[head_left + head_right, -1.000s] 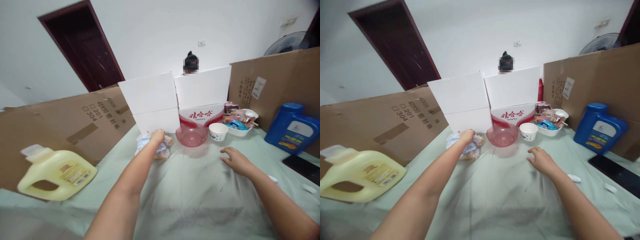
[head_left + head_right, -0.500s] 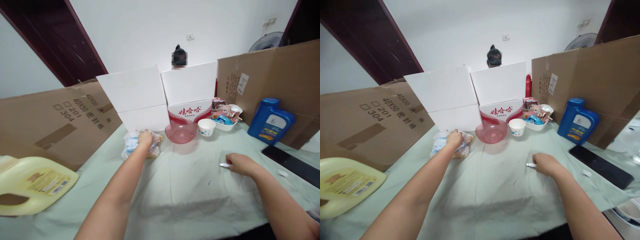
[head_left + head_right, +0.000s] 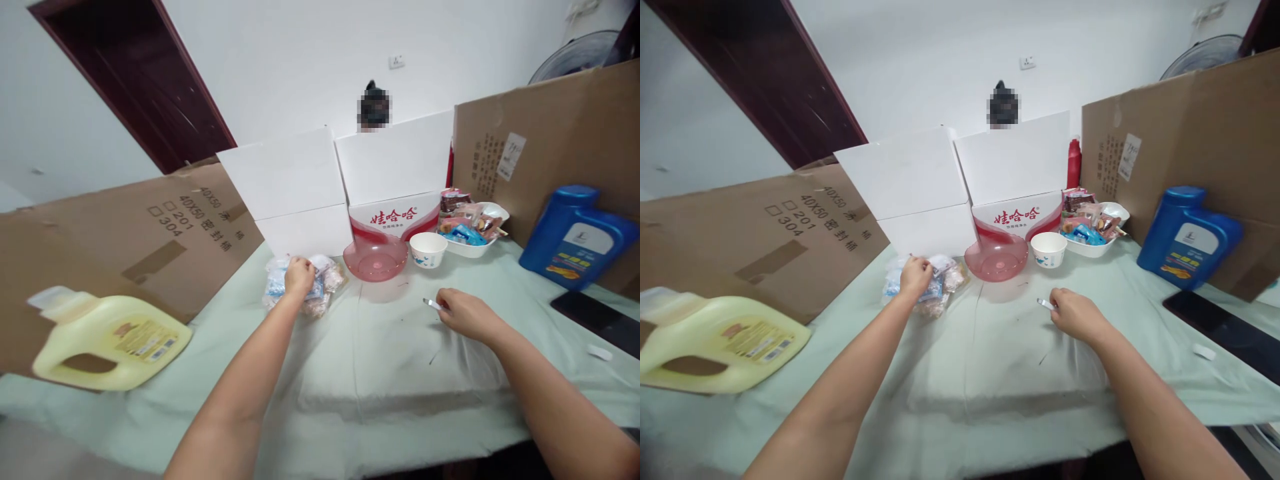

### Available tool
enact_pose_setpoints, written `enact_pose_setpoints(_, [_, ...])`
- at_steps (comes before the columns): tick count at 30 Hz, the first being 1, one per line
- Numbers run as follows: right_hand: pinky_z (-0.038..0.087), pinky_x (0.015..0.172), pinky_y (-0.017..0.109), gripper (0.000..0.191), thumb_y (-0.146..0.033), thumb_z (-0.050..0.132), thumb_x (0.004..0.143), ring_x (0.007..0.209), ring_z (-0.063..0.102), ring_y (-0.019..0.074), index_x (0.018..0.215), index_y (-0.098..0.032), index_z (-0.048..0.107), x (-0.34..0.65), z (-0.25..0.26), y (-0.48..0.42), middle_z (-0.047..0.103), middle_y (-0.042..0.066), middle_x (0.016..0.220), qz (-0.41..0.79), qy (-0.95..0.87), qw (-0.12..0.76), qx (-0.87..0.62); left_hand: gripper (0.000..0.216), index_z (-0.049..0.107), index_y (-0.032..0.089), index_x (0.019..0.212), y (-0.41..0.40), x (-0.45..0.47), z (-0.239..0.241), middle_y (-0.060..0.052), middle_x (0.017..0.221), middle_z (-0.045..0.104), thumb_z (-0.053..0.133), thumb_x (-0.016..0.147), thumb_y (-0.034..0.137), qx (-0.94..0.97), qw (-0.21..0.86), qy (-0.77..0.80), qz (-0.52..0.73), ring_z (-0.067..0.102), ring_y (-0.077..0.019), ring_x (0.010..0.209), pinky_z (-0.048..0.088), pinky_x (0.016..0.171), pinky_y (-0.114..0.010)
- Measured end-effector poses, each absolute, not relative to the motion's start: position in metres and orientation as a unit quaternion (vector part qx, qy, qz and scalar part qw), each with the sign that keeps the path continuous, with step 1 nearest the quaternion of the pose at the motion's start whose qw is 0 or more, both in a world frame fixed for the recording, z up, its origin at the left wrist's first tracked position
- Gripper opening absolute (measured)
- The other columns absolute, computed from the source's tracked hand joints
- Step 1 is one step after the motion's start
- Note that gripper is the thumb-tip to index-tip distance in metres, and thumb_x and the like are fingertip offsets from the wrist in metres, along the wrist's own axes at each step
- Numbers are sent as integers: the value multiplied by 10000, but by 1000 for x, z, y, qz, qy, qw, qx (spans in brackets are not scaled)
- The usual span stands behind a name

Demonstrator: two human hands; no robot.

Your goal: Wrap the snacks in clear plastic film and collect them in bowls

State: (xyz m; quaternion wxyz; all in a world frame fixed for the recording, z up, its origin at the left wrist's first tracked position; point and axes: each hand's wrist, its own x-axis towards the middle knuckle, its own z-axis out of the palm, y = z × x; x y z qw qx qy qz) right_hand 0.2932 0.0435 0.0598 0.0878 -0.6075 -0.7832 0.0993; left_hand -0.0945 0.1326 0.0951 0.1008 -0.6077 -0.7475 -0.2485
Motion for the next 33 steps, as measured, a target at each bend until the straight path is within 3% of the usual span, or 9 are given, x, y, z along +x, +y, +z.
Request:
enact_pose_setpoints(8, [399, 655, 281, 116, -230, 433, 866, 777, 577, 189, 926, -196, 527, 288, 56, 46, 620, 78, 952, 90, -776, 175, -599, 216, 567, 164, 958, 89, -76, 104, -67, 927, 624, 370, 923, 244, -587, 92, -683, -425, 596, -195, 895, 468, 840, -306])
enact_pose_setpoints(11, [437, 697, 296, 181, -241, 410, 894, 846, 593, 204, 1013, -197, 540, 284, 54, 47, 607, 94, 1023, 68, -775, 211, -592, 210, 545, 185, 983, 59, -40, 71, -59, 943, 625, 348, 938, 243, -639, 40, -623, -449, 597, -178, 887, 483, 800, -289])
enact_pose_setpoints(14, [459, 755, 312, 266, -215, 401, 905, 934, 596, 222, 1119, -197, 557, 275, 56, 41, 593, 110, 1082, 36, -778, 239, -580, 108, 582, 205, 803, 25, -1, 27, -34, 849, 650, 488, 854, 220, -734, -44, -540, -410, 624, -166, 787, 509, 711, -262])
enact_pose_setpoints(17, [465, 779, 299, 314, -186, 401, 914, 935, 600, 205, 1173, -221, 575, 255, 62, 24, 608, 92, 1059, 38, -809, 256, -527, 108, 600, 207, 851, 2, 20, 2, -72, 969, 659, 496, 845, 180, -795, -107, -470, -368, 626, -203, 931, 511, 831, -337])
enact_pose_setpoints(21, [444, 715, 263, 290, -134, 460, 881, 825, 609, 173, 1080, -227, 649, 228, 71, -5, 629, 65, 935, 77, -883, 158, -436, 85, 576, 206, 848, -3, 17, 1, -120, 1218, 590, 497, 863, 181, -798, -144, -453, -372, 524, -238, 1204, 446, 983, -405])
enact_pose_setpoints(24, [416, 656, 262, 309, -90, 502, 822, 761, 623, 175, 1025, -237, 683, 236, 79, -12, 646, 58, 892, 100, -891, 57, -438, 86, 546, 213, 776, -1, 11, 5, -95, 1148, 637, 515, 827, 151, -798, -184, -450, -356, 566, -228, 1146, 485, 910, -372])
enact_pose_setpoints(27, [418, 674, 275, 346, -94, 506, 797, 810, 647, 191, 1041, -265, 683, 275, 84, 2, 671, 47, 950, 105, -861, 33, -497, 92, 542, 212, 760, -1, 9, 5, -74, 1074, 661, 515, 802, 135, -783, -196, -469, -359, 614, -208, 1017, 508, 806, -330])
enact_pose_setpoints(29, [422, 675, 289, 331, -105, 527, 776, 839, 652, 211, 1011, -267, 695, 302, 83, 18, 683, 52, 992, 91, -815, 6, -573, 80, 572, 213, 860, -1, 10, 5, -78, 1095, 651, 524, 816, 166, -773, -198, -474, -373, 612, -206, 1002, 508, 766, -315])
enact_pose_setpoints(33, [456, 739, 365, 194, -204, 586, 810, 911, 645, 287, 961, -198, 708, 313, 72, 37, 693, 126, 980, 66, -744, -30, -664, 463, 477, 231, 1289, -2, 14, 8, -96, 1159, 616, 593, 844, 283, -787, -254, -441, -347, 600, -207, 989, 506, 798, -330])
